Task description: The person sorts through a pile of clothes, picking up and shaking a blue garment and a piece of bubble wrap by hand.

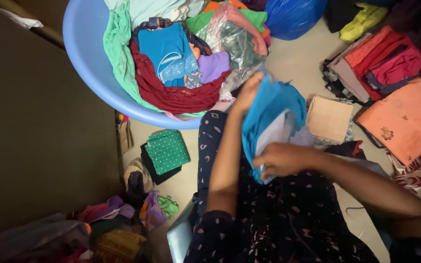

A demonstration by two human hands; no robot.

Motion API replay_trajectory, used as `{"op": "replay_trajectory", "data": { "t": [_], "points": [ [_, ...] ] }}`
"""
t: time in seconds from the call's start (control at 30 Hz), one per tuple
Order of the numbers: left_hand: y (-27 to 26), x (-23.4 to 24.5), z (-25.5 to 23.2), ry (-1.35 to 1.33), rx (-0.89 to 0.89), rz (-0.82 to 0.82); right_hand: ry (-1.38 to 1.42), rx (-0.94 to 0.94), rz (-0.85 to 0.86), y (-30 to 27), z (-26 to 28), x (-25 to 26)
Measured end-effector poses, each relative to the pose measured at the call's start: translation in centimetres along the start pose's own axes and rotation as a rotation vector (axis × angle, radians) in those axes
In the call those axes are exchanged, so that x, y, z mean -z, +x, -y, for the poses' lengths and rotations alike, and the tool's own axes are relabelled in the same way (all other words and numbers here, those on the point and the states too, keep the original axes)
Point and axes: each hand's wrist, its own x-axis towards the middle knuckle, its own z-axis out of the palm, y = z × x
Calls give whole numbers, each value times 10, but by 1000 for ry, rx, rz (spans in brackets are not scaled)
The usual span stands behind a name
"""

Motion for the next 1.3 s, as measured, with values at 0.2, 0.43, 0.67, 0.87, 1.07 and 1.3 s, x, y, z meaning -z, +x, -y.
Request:
{"op": "replay_trajectory", "data": {
  "t": [0.2,0.43,0.67,0.87,1.07,1.3],
  "points": [
    [-46,-58,67,-202,134,117,19,-242,182,28,-25,-36],
    [-66,-74,117,-200,347,11,139,-163,-497,-20,-114,20],
    [-73,-64,111,-363,237,-46,613,-187,-736,-54,-157,45],
    [-69,-71,73,-408,367,-117,339,-380,-665,-50,-135,50],
    [-55,-78,41,-237,97,-159,121,-514,-690,-50,-129,61],
    [-60,-80,41,-291,93,-187,-199,-450,-671,-59,-151,51]
  ]
}}
